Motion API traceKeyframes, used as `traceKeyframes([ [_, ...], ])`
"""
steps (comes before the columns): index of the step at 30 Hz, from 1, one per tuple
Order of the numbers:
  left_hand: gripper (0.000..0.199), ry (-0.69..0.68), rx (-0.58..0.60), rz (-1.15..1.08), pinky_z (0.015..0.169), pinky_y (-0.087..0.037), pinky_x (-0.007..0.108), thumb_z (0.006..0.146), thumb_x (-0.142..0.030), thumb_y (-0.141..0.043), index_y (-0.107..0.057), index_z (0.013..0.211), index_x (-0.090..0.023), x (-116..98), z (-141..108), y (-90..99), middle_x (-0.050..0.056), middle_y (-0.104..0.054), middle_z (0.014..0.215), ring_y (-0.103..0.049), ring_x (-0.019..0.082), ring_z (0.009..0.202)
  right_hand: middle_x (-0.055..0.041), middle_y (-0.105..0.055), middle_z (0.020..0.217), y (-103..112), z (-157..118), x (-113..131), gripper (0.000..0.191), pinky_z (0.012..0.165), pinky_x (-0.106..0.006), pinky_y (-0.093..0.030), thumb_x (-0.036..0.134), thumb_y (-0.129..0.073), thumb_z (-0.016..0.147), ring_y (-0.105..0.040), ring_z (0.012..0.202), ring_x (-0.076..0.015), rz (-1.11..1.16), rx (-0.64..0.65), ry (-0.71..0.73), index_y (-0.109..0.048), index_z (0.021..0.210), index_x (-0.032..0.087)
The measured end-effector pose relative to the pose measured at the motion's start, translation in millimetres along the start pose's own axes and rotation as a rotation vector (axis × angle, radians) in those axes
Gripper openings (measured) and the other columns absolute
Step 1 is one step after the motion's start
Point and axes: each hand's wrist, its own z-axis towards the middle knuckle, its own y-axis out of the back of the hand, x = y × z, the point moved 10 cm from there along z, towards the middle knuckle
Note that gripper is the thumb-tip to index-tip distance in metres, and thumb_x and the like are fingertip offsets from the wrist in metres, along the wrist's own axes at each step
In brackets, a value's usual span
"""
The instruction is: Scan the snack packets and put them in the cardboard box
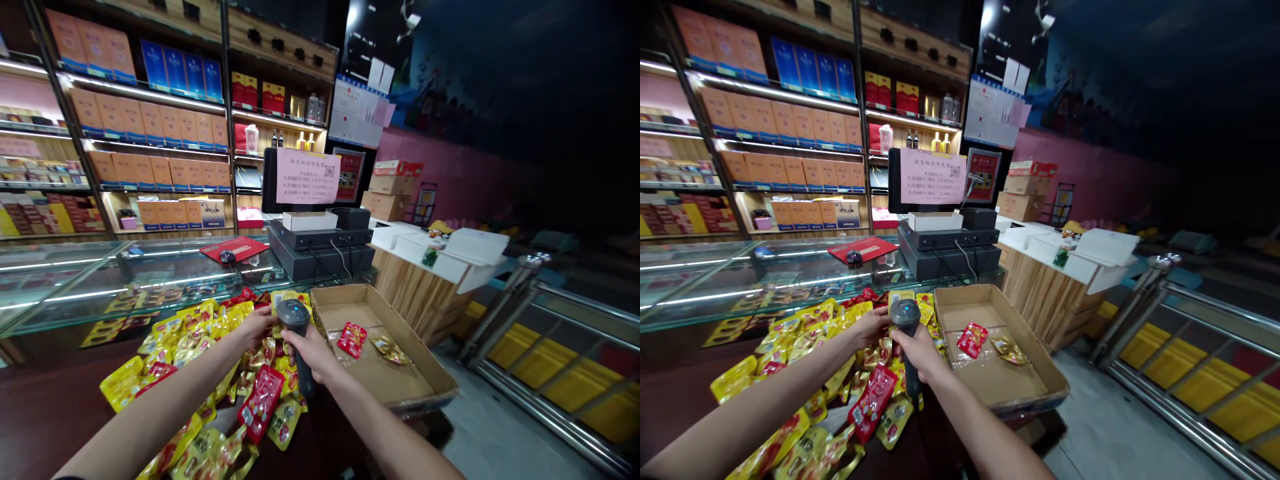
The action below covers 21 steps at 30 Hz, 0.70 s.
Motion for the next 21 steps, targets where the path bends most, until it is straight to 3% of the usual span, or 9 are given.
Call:
traceKeyframes([
  [6, 0.037, -0.016, 0.016, -0.006, 0.052, -0.043, 0.020, 0.048, -0.016, -0.083, -0.071, 0.083, -0.014, -1, -4, 0.9, 0.002, -0.068, 0.065, -0.059, 0.011, 0.054, 0.0058, -0.049, 0.048, -4, 1, -2, 0.018, 0.042, -0.020, -0.033, 0.032, -0.065, 0.069, -0.043, 0.042, -0.0080, -0.049, 0.017, 0.014, -0.054, 0.071, 0.017],
  [21, 0.042, -0.007, -0.001, -0.004, 0.044, -0.040, 0.019, 0.052, -0.011, -0.080, -0.069, 0.092, -0.012, 8, 3, 12.0, 0.002, -0.067, 0.062, -0.058, 0.011, 0.047, 0.0069, -0.047, 0.044, -8, -2, -2, 0.017, 0.041, -0.020, -0.033, 0.031, -0.065, 0.070, -0.040, 0.038, -0.0068, -0.066, 0.016, 0.007, -0.053, 0.068, 0.019],
])
